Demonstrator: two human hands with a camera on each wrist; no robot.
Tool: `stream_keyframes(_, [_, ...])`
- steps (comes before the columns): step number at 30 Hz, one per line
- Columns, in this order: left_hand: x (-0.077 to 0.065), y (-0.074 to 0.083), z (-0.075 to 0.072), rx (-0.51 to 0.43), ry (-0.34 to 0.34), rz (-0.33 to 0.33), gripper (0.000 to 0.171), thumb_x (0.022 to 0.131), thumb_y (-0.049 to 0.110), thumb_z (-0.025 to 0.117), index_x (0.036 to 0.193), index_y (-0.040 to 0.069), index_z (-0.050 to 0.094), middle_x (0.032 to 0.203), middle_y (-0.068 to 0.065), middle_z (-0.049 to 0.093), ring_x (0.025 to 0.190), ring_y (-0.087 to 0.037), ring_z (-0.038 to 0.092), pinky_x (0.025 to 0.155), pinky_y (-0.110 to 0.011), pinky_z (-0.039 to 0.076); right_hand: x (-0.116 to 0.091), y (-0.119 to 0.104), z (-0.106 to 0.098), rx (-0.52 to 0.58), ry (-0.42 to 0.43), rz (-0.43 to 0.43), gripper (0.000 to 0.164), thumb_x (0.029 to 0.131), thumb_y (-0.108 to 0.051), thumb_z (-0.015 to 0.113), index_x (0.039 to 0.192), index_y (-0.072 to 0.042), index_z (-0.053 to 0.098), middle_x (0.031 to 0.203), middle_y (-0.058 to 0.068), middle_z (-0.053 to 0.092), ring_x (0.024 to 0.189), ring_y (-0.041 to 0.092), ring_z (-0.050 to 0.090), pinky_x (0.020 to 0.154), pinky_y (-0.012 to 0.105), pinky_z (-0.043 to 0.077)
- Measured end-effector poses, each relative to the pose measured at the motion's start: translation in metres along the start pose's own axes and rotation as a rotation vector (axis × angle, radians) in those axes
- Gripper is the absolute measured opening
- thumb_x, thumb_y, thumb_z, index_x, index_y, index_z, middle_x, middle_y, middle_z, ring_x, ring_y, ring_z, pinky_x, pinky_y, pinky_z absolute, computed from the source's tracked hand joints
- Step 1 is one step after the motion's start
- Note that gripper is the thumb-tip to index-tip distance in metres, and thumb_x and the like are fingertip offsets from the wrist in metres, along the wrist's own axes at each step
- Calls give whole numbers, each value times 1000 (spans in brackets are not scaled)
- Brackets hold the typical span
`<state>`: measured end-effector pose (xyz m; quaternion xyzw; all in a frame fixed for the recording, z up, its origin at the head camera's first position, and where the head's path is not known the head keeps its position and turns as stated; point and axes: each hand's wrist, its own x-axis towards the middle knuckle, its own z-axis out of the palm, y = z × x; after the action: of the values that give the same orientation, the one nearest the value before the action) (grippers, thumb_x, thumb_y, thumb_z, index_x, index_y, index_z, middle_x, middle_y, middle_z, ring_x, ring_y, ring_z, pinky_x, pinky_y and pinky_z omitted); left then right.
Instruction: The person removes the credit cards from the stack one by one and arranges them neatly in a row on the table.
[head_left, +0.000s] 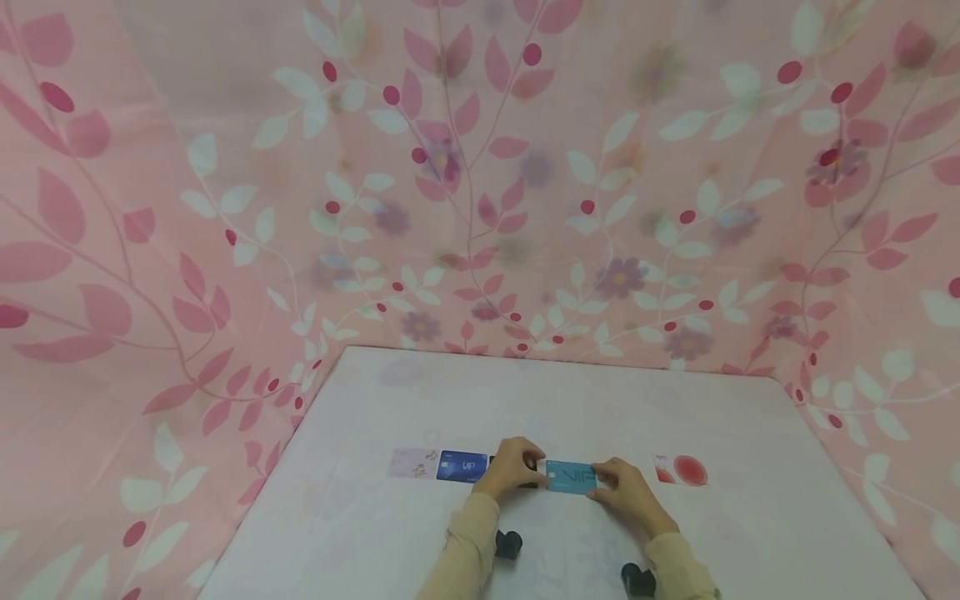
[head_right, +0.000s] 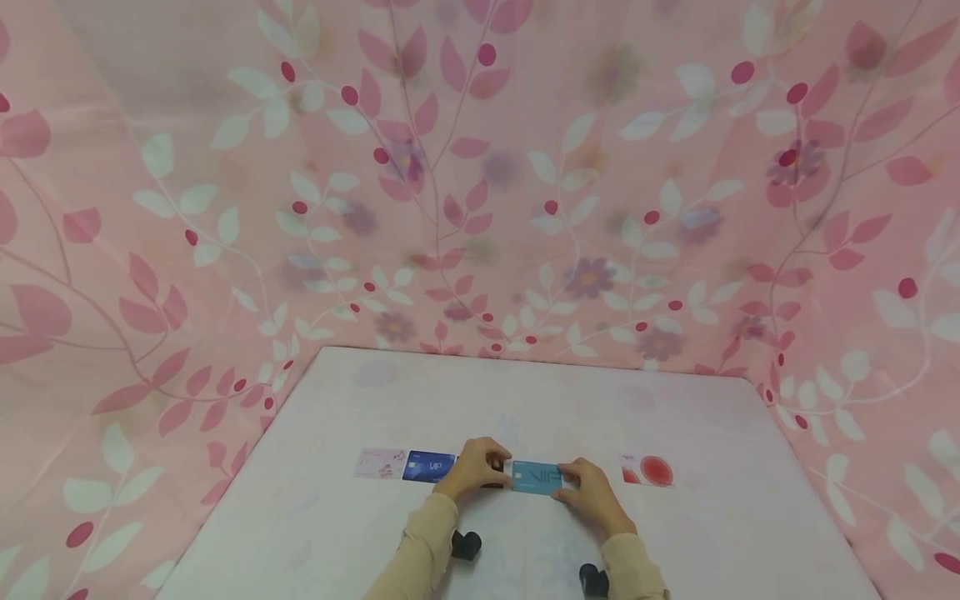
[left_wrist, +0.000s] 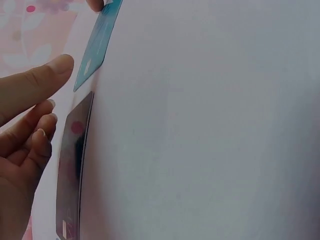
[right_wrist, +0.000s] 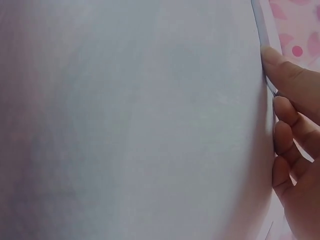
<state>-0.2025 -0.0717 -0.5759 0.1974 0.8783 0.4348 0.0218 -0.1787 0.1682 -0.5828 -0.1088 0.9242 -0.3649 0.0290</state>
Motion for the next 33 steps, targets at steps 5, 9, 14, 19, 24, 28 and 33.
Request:
stream_keyframes(5, [0, 0, -1, -3, -57, -66, 42, 59, 6, 87, 97, -2, 71, 78, 0, 60, 65, -4, 47, 61, -18, 44, 1, -4, -1, -6, -1, 17, 46, 66, -9, 83, 107, 4, 67, 86, 1, 62, 80, 15, 52, 75, 34, 47])
stream_keyframes(9, [-1, -1, 2, 24, -79, -73, 47, 58, 7, 88, 101, -3, 70, 82, -1, 60, 69, -5, 47, 65, -19, 44, 0, -7, 0, 5, 9, 22, 46, 66, -8, 83, 106, 6, 67, 85, 1, 63, 78, 16, 52, 72, 32, 47])
stream_keyframes(14, [-2, -3, 6, 55, -71, -56, 49, 59, 10, 88, 103, -3, 70, 81, 0, 58, 71, -5, 46, 65, -18, 43, 0, -8, 1, 9, 5, 41, 46, 66, -8, 83, 106, 6, 67, 83, 1, 62, 78, 16, 52, 72, 33, 47])
stream_keyframes(19, [-4, -5, 9, 71, -55, -33, 50, 60, 13, 88, 105, -2, 70, 81, 1, 57, 70, -3, 45, 63, -17, 43, 1, -9, 2, -2, 9, 48, 46, 65, -9, 84, 105, 6, 67, 82, 1, 62, 77, 16, 52, 71, 33, 46])
stream_keyframes(24, [-5, -7, 7, 73, -58, -43, 49, 61, 13, 88, 105, -1, 70, 80, 3, 56, 70, -3, 45, 63, -17, 43, 2, -11, 5, 16, -3, 54, 46, 66, -9, 83, 106, 5, 66, 83, 1, 62, 78, 16, 52, 71, 33, 47])
stream_keyframes(28, [-5, -7, 3, 52, -70, -30, 46, 60, 8, 87, 102, -3, 71, 79, 2, 57, 70, -3, 47, 63, -17, 44, 3, -13, 7, 25, -7, 55, 46, 66, -9, 83, 106, 5, 66, 84, 1, 62, 79, 16, 52, 72, 33, 47])
stream_keyframes(33, [-4, -9, 0, 22, -99, -9, 45, 60, 0, 86, 101, -5, 70, 79, 0, 58, 69, -2, 49, 64, -17, 46, 3, -15, 7, 22, -10, 47, 45, 65, -9, 84, 104, 5, 67, 82, 1, 60, 77, 16, 51, 70, 32, 45])
